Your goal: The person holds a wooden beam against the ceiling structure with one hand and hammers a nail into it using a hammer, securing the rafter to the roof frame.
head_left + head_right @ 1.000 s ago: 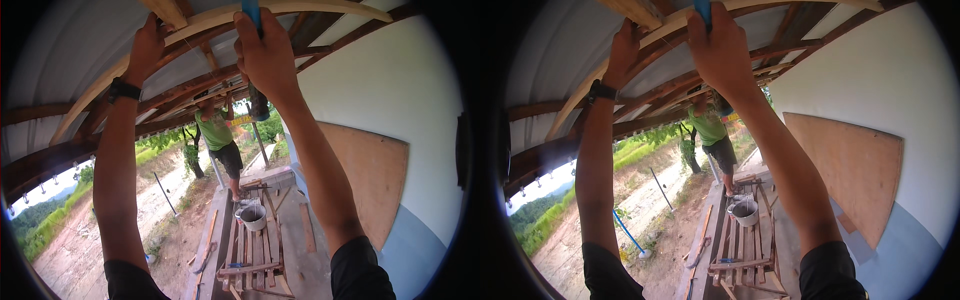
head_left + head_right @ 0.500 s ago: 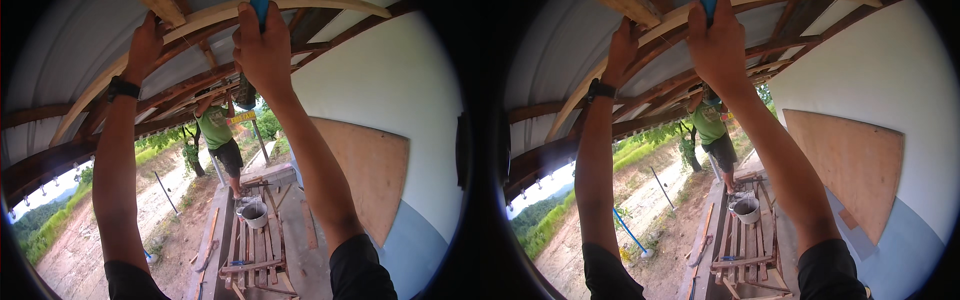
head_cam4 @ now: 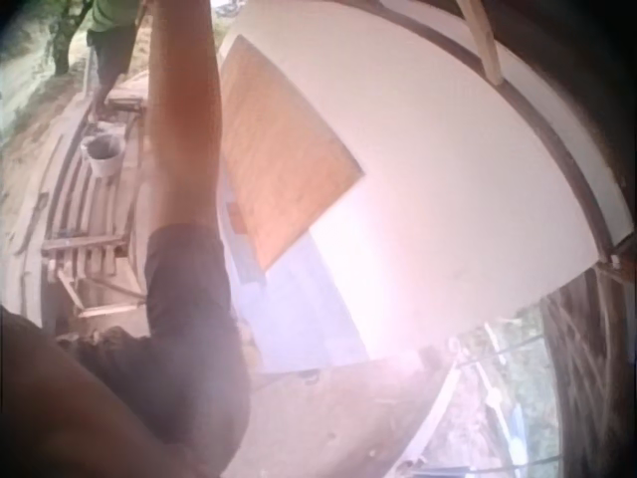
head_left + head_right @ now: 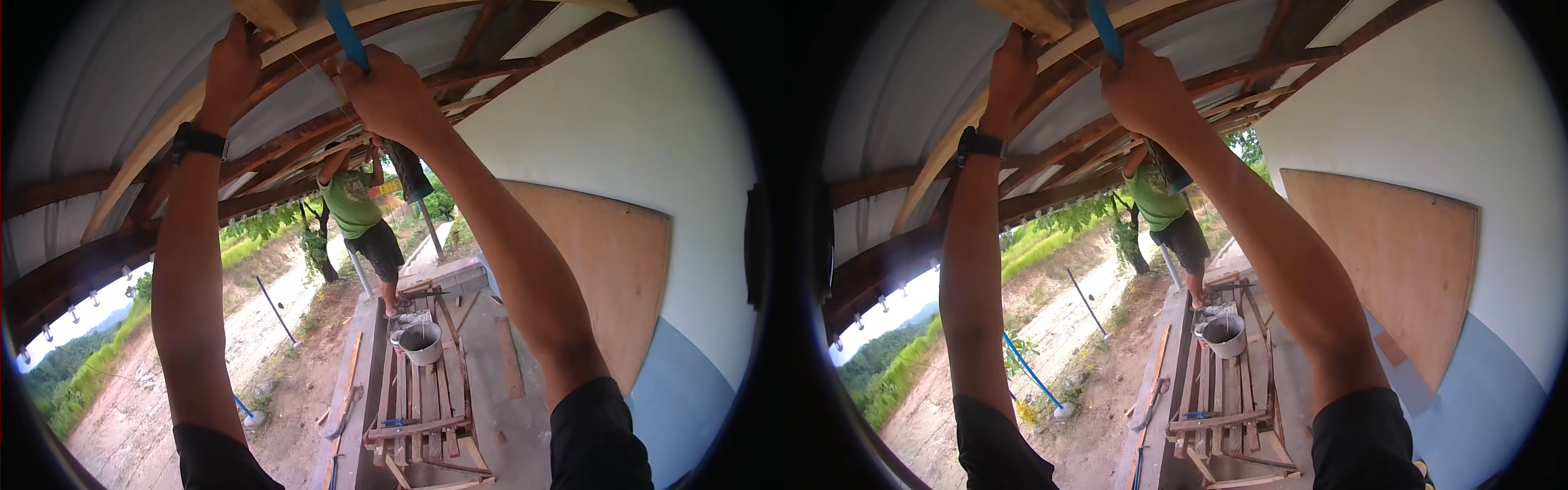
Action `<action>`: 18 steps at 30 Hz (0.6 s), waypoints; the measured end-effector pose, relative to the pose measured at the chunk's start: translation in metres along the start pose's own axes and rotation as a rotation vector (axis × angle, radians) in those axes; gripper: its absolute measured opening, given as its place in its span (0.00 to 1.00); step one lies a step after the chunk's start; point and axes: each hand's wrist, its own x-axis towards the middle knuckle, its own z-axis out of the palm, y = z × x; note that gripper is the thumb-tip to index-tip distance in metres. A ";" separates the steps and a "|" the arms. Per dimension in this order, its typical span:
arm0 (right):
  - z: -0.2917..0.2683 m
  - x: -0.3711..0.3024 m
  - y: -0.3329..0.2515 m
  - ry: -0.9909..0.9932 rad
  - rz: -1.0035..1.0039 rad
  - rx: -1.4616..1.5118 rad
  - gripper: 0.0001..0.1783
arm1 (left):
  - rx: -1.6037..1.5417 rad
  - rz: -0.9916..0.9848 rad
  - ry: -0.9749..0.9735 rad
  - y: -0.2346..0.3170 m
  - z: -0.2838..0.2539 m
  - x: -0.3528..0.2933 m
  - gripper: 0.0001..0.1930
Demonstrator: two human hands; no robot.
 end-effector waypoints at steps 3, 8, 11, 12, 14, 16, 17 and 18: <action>-0.004 -0.003 0.001 -0.132 0.125 0.015 0.19 | -0.075 0.075 0.014 0.001 0.000 -0.004 0.17; 0.005 -0.003 -0.005 0.219 -0.157 0.020 0.21 | -0.060 -0.006 -0.022 0.003 -0.005 -0.001 0.18; 0.008 0.001 0.018 -0.147 0.151 -0.041 0.19 | -0.041 -0.071 -0.052 0.006 -0.001 -0.001 0.18; 0.006 -0.007 0.026 -0.099 0.051 -0.112 0.19 | -0.008 -0.088 -0.045 0.003 -0.001 -0.001 0.19; 0.006 -0.025 0.019 -0.056 -0.030 -0.140 0.17 | -0.046 -0.058 -0.035 -0.009 -0.003 -0.001 0.20; 0.001 -0.063 0.004 -0.055 0.075 -0.089 0.15 | -0.115 -0.042 -0.029 -0.007 -0.002 -0.005 0.22; -0.001 -0.081 -0.001 -0.049 0.141 -0.053 0.14 | -0.199 -0.045 -0.071 0.000 -0.005 -0.007 0.24; -0.005 -0.096 -0.007 -0.049 0.179 -0.068 0.14 | -0.281 -0.046 -0.108 0.004 -0.010 -0.006 0.26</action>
